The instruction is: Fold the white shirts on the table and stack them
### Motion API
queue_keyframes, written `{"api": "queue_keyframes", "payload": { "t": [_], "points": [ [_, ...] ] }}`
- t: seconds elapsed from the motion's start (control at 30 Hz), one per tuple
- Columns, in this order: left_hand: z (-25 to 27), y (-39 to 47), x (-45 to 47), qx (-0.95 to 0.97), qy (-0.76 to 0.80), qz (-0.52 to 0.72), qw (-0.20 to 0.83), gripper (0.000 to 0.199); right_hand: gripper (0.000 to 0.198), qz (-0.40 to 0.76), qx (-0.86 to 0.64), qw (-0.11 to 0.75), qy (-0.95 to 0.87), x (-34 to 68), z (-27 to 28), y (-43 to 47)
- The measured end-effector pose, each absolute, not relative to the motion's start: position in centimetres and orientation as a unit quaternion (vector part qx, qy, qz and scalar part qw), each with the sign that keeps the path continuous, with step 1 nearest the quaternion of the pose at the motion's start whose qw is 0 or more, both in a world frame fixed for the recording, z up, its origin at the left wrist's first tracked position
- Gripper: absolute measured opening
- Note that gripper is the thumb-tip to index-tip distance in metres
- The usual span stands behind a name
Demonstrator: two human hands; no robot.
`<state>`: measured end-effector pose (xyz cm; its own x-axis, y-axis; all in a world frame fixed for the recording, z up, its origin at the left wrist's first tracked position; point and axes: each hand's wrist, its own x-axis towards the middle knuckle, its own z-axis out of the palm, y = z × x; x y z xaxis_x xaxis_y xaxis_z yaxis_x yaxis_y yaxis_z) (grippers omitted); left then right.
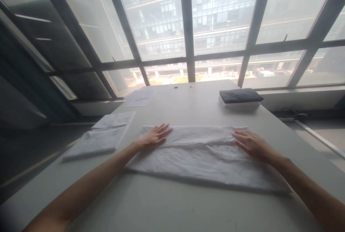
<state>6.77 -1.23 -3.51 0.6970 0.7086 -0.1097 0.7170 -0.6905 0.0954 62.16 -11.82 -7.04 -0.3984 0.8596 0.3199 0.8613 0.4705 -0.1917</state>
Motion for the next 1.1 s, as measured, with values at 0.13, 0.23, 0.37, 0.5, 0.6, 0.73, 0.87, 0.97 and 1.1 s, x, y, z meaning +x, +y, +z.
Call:
{"api": "queue_keyframes", "payload": {
  "t": [0.13, 0.23, 0.37, 0.5, 0.6, 0.73, 0.87, 0.97, 1.1],
  "points": [
    [-3.4, 0.2, 6.0, 0.913, 0.395, -0.052, 0.084, 0.066, 0.046, 0.004, -0.506, 0.189, -0.841, 62.8, -7.7, -11.6],
    [-3.1, 0.5, 5.7, 0.907, 0.41, -0.055, 0.083, 0.066, 0.047, 0.016, -0.5, 0.188, -0.845, 63.1, -7.9, -11.2],
    [-2.9, -0.2, 7.8, 0.902, 0.429, 0.017, 0.05, 0.054, 0.044, 0.013, -0.502, 0.189, -0.844, 62.9, -7.7, -11.2],
    [-3.6, -1.1, 11.7, 0.895, 0.428, 0.12, 0.032, 0.056, 0.043, 0.009, -0.504, 0.191, -0.842, 62.4, -7.4, -11.3],
    [-4.6, -1.4, 13.3, 0.9, 0.428, 0.075, 0.047, 0.062, 0.044, 0.012, -0.516, 0.192, -0.835, 62.4, -7.3, -11.5],
    [-5.3, -1.5, 13.3, 0.903, 0.423, 0.043, 0.067, 0.065, 0.045, 0.021, -0.525, 0.197, -0.828, 62.4, -7.2, -11.6],
    [-5.3, -1.6, 13.1, 0.897, 0.433, 0.018, 0.088, 0.08, 0.044, 0.024, -0.53, 0.198, -0.824, 61.9, -6.7, -11.7],
    [-5.4, -1.7, 13.3, 0.885, 0.457, 0.025, 0.086, 0.087, 0.044, 0.02, -0.539, 0.2, -0.818, 61.5, -6.4, -11.8],
    [-5.4, -1.6, 13.4, 0.874, 0.479, 0.03, 0.076, 0.09, 0.046, 0.022, -0.547, 0.197, -0.813, 61.5, -6.5, -11.9]
  ]
}}
